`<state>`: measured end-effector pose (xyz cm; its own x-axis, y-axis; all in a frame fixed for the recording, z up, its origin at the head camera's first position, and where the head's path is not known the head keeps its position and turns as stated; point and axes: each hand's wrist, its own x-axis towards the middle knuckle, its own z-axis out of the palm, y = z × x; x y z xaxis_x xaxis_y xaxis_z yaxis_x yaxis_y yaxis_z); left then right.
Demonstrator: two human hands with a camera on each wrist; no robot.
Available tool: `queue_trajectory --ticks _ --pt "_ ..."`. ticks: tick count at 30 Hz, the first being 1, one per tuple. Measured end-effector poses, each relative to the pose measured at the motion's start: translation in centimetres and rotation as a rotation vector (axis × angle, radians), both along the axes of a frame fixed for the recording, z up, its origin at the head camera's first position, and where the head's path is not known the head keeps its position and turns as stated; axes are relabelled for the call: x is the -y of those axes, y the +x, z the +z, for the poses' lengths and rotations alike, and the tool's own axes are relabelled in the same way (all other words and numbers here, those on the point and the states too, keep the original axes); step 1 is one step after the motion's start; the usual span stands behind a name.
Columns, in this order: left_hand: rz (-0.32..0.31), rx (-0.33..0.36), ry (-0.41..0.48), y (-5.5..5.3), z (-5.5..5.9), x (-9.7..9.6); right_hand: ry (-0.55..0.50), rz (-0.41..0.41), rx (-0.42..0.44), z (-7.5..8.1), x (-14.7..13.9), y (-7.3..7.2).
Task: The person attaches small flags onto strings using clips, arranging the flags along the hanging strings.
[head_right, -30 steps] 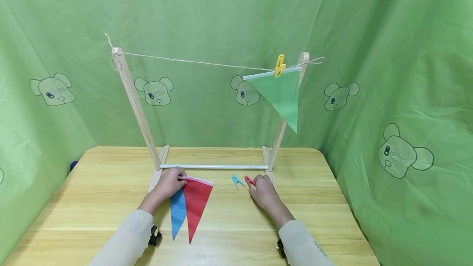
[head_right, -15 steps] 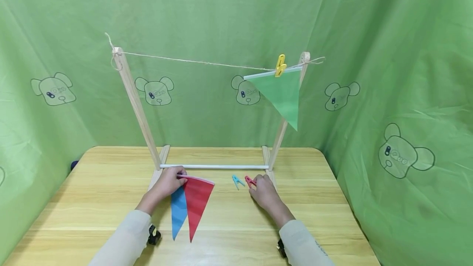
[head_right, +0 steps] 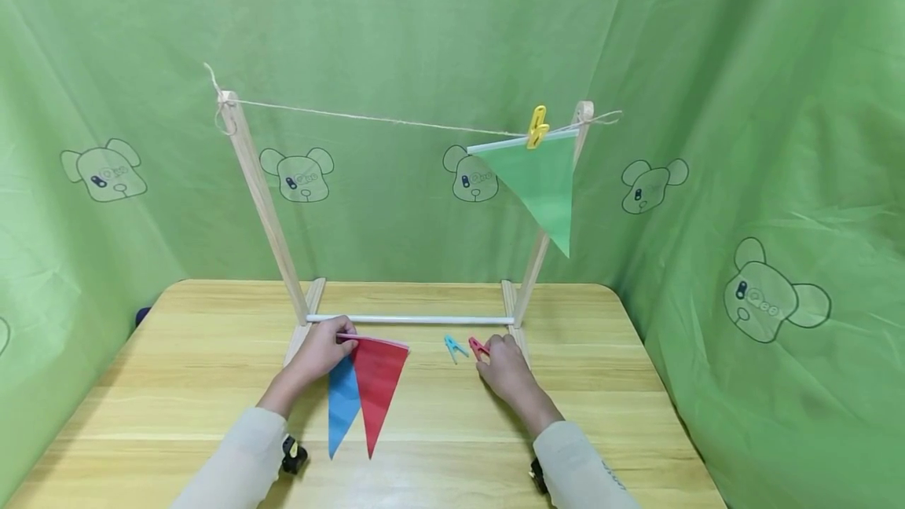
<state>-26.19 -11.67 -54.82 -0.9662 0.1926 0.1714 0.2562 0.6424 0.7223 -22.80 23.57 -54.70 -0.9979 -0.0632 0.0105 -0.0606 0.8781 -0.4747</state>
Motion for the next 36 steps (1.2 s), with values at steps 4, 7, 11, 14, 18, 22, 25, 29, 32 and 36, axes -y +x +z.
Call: queue_trajectory --ticks 4,7,11,14,18,22,25,29,32,36 --pt "0.016 0.011 0.052 0.1 -0.2 -0.1 -0.005 -0.001 0.007 -0.1 -0.1 -0.1" --pt "0.034 0.018 0.101 0.2 -0.4 -0.2 -0.009 -0.005 0.016 -0.2 -0.1 -0.1" --pt "0.057 0.035 0.185 0.2 -0.7 -0.3 -0.016 -0.006 0.015 -0.2 0.0 -0.1" --pt "0.065 0.044 0.235 0.3 -0.7 -0.5 -0.021 -0.004 0.011 -0.2 0.0 -0.1" --pt "0.072 0.062 0.27 0.4 -0.8 -0.7 -0.02 -0.005 0.015 0.0 0.0 0.0" --pt "0.088 0.097 0.325 0.5 -0.8 -0.8 -0.018 -0.006 0.025 0.2 -0.1 0.1" --pt "0.096 0.113 0.377 0.6 -0.7 -1.0 -0.022 -0.008 0.026 0.3 -0.3 0.2" --pt "0.105 0.124 0.426 0.7 -0.3 -1.1 -0.055 -0.011 0.02 0.6 -0.5 0.2" --pt "0.106 0.123 0.444 0.9 0.0 -1.2 -0.078 -0.026 0.015 0.8 -0.6 0.3" --pt "0.107 0.113 0.465 1.0 0.5 -1.3 -0.096 -0.038 -0.018 1.2 -0.7 0.3"
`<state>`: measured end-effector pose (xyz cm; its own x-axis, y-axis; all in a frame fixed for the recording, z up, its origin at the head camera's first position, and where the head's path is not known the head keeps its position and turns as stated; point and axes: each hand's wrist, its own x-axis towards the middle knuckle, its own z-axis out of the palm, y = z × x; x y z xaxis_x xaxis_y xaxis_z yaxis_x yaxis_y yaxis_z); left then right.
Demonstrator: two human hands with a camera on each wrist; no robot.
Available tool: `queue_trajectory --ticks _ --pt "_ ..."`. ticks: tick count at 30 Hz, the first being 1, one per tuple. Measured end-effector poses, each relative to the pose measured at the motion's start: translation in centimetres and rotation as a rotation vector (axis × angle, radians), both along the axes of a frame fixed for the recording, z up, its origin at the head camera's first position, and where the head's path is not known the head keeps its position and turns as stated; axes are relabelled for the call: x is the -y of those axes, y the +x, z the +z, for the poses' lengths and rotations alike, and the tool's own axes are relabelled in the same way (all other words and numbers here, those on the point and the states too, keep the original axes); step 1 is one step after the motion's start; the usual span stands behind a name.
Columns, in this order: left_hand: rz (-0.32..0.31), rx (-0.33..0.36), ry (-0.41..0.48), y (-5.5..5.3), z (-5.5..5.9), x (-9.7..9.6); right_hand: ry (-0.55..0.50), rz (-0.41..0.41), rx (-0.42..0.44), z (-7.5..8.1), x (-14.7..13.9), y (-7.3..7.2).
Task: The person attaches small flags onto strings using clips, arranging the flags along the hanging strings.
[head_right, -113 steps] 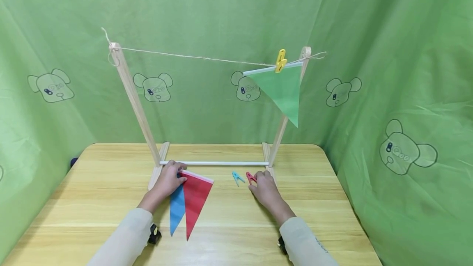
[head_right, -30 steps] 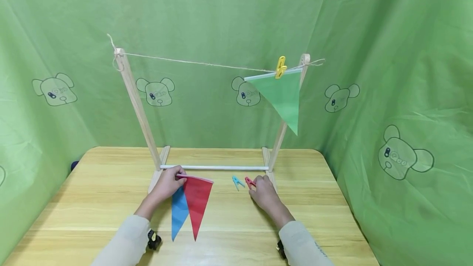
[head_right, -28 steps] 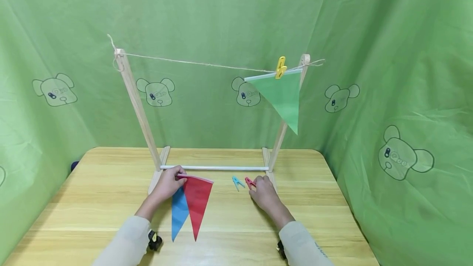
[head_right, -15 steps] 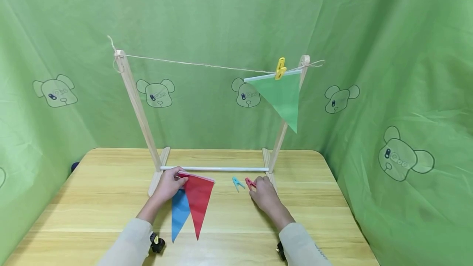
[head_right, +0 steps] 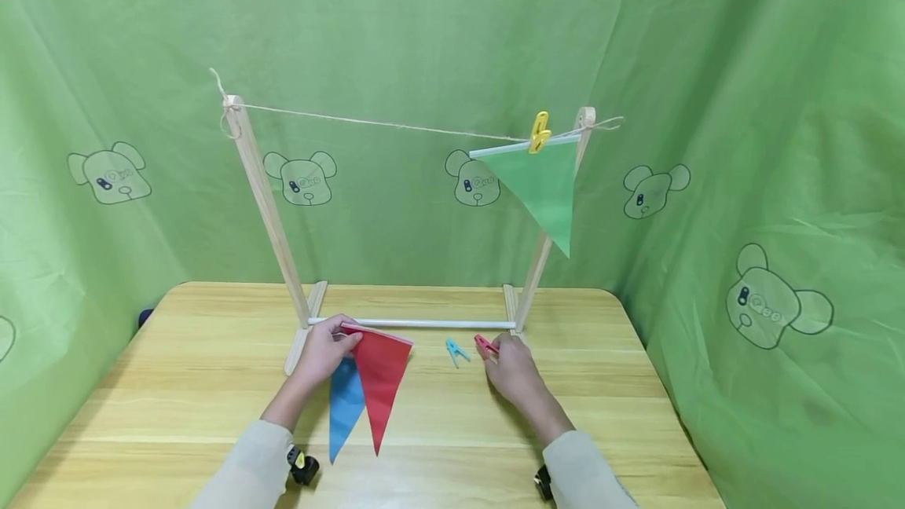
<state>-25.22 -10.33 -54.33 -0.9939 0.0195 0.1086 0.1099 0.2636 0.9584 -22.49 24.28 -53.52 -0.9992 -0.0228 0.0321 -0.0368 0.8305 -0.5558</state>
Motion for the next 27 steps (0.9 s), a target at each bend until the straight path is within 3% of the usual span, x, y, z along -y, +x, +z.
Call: queue_trajectory --ticks 7,17,27 --pt "0.002 -0.026 0.023 0.0 1.1 -0.1 -0.074 -0.001 -0.033 1.2 -0.1 0.3" --pt "-0.002 -0.069 0.048 0.1 2.6 -0.3 -0.077 0.013 -0.201 2.2 0.0 0.4" --pt "-0.008 -0.079 0.045 0.1 4.0 -0.3 -0.105 0.032 -0.254 3.5 0.3 0.3"
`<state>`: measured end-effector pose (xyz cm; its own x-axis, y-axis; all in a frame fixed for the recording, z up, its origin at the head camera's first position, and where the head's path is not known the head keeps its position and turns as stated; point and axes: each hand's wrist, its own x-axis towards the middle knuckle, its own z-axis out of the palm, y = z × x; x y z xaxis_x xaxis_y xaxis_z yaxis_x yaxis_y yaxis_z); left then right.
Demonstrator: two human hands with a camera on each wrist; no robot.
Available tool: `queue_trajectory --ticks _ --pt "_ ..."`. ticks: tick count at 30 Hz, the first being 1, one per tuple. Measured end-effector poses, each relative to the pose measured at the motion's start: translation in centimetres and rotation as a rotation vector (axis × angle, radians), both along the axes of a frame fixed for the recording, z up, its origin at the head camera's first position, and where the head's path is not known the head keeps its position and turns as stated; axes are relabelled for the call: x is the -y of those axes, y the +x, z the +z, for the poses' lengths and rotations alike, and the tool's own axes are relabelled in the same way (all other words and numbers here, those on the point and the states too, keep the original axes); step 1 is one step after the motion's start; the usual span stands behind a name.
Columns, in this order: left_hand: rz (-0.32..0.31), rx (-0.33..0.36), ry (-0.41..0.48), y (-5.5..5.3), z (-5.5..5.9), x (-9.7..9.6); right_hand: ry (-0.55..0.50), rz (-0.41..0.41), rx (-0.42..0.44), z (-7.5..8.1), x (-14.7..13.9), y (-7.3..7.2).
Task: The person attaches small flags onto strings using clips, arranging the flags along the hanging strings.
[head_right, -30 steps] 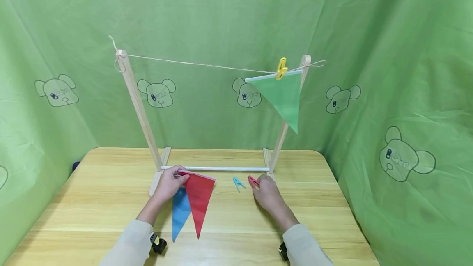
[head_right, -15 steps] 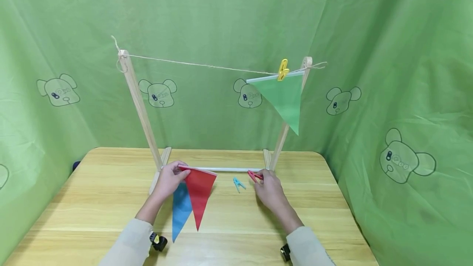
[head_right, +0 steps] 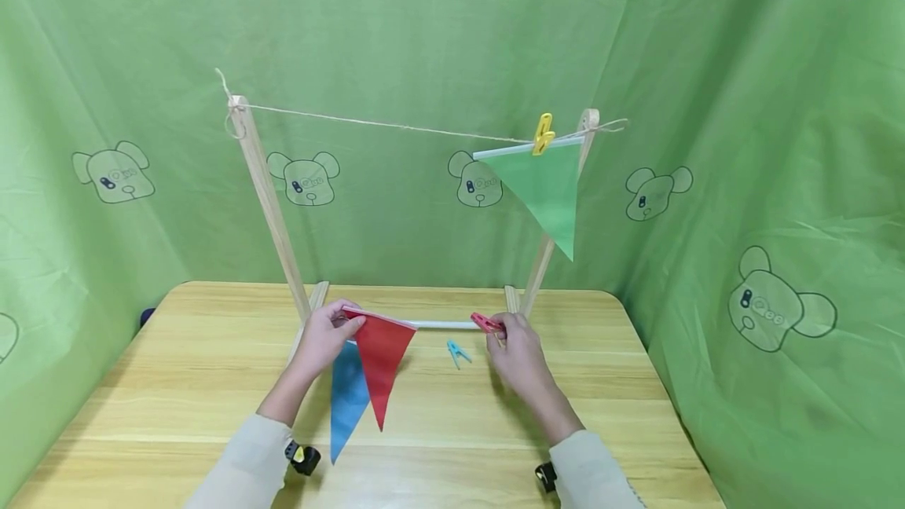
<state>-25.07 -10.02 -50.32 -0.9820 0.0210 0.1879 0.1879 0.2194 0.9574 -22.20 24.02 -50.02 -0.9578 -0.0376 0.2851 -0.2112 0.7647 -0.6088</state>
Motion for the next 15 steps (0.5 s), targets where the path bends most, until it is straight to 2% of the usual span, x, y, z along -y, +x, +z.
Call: queue_trajectory --ticks 15 --pt "0.014 -0.021 -0.013 0.0 2.2 -0.3 -0.055 -0.014 0.018 3.4 0.9 -0.2"
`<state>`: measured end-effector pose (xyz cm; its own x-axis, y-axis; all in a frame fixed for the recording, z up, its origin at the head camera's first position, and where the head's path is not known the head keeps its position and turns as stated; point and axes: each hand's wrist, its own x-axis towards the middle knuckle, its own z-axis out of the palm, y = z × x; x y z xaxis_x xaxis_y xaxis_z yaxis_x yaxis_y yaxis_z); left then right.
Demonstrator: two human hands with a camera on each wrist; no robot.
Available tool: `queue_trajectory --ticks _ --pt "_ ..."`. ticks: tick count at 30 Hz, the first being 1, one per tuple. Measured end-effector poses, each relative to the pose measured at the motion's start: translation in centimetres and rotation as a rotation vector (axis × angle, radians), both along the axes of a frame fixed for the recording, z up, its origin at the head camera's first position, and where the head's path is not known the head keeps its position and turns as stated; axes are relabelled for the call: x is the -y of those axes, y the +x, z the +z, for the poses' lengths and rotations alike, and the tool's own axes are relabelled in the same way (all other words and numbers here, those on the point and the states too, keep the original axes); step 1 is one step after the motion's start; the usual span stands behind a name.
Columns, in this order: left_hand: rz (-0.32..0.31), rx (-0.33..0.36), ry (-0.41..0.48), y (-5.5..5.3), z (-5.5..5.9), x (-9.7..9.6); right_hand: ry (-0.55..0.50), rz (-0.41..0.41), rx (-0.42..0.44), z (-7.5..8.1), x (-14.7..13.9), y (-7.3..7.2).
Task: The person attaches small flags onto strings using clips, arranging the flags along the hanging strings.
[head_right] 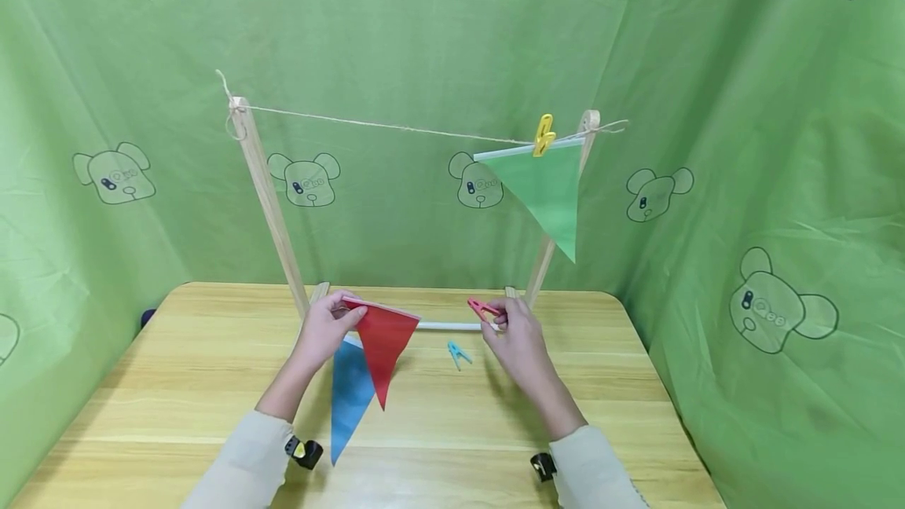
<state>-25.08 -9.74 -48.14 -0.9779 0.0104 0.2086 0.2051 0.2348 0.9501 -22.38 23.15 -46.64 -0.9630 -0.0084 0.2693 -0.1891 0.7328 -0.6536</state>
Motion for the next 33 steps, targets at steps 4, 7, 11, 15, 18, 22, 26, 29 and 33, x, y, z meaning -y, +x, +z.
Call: queue_trajectory --ticks 4,7,11,15,18,22,26,29,33 --pt "-0.006 -0.012 0.029 -0.2 0.8 0.0 -0.026 -0.007 -0.024 1.0 0.3 0.0" --pt "-0.006 -0.024 0.057 -0.4 1.6 0.2 -0.024 -0.002 -0.053 1.8 0.5 0.0" --pt "-0.014 -0.043 0.078 -0.7 2.5 0.3 -0.011 0.023 -0.081 2.5 0.7 0.1" --pt "-0.024 -0.045 0.087 -0.9 3.2 0.4 -0.004 0.038 -0.107 3.4 0.9 0.0" --pt "-0.028 -0.041 0.098 -1.0 3.6 0.4 -0.003 0.041 -0.12 4.1 1.0 -0.1" --pt "-0.03 -0.041 0.098 -1.1 4.2 0.4 -0.005 0.055 -0.14 4.6 1.2 -0.2" --pt "-0.037 -0.051 0.089 -1.3 4.6 0.3 -0.001 0.065 -0.158 5.0 1.3 -0.4" --pt "-0.042 -0.062 0.092 -1.5 5.0 0.3 0.005 0.067 -0.164 5.4 1.4 -0.5" --pt "-0.046 -0.072 0.104 -1.6 5.6 0.3 0.008 0.062 -0.175 6.0 1.6 -0.8"
